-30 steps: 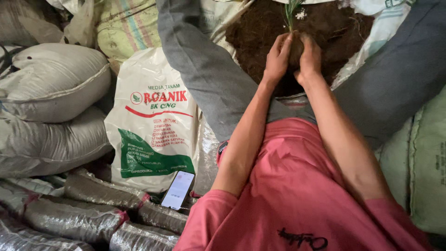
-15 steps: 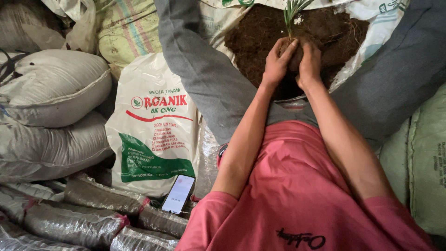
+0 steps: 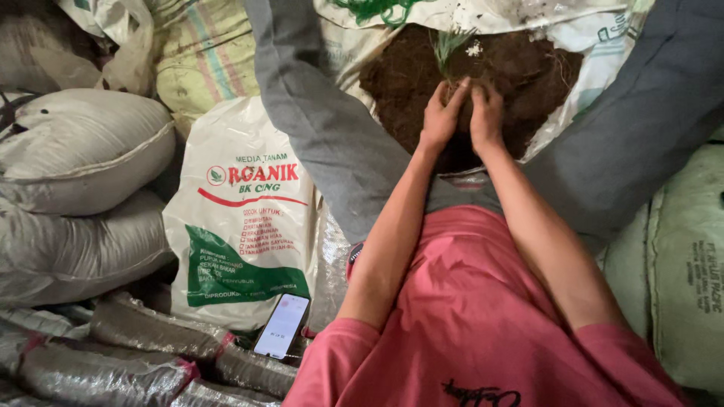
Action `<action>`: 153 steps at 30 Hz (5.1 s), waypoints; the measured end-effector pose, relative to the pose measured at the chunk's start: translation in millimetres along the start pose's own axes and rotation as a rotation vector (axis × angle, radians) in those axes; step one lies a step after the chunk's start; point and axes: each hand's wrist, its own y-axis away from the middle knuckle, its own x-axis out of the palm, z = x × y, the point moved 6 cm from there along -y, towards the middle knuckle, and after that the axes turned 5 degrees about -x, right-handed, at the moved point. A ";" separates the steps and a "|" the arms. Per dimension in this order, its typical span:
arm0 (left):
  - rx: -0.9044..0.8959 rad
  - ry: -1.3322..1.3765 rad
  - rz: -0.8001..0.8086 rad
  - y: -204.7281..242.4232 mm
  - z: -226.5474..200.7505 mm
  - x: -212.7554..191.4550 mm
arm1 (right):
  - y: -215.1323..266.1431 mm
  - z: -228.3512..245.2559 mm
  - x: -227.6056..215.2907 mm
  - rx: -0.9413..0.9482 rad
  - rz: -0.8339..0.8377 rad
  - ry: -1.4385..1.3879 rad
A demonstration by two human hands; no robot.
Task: The person sits on the floor and wraps a small plant's root ball with coconut coir, then packs soil around it by hand. The person repeats the process with a second plant, securing the coir and soil around the roots.
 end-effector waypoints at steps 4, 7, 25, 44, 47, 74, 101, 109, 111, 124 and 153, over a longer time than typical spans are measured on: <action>0.046 -0.096 -0.029 2.0 1.8 -3.6 | 3.2 -9.9 -1.9 0.034 0.016 -0.062; 0.070 -0.063 -0.017 -1.7 3.9 -5.3 | 1.3 -6.8 0.2 0.022 0.000 0.005; -0.017 0.238 0.089 -18.8 35.4 -14.6 | 14.0 43.9 17.6 -0.154 -0.052 0.382; 0.140 0.000 0.117 -0.4 2.5 2.6 | 11.1 -25.2 -9.2 0.525 -0.141 -0.619; 0.044 0.015 0.064 -1.8 10.0 -1.0 | 11.2 -24.6 -12.6 0.376 -0.170 -0.455; 0.077 -0.019 0.035 -8.6 16.6 -13.7 | 4.7 8.4 5.1 0.235 0.036 -0.263; 0.262 -0.123 0.099 16.2 -31.3 8.1 | 1.0 -18.0 1.4 0.550 -0.053 -0.631; 0.165 -0.222 0.073 25.8 -38.2 3.8 | 6.8 -29.9 0.3 0.546 -0.108 -0.657; 0.182 -0.196 0.085 20.6 -39.5 8.4 | 2.0 -29.4 -1.6 0.560 -0.120 -0.630; 0.155 -0.096 0.119 24.9 -41.3 14.6 | 2.8 -36.6 -4.6 0.599 -0.079 -0.608; 0.075 0.035 0.197 8.1 -15.6 9.5 | 4.4 -34.7 -9.7 0.568 -0.207 -0.618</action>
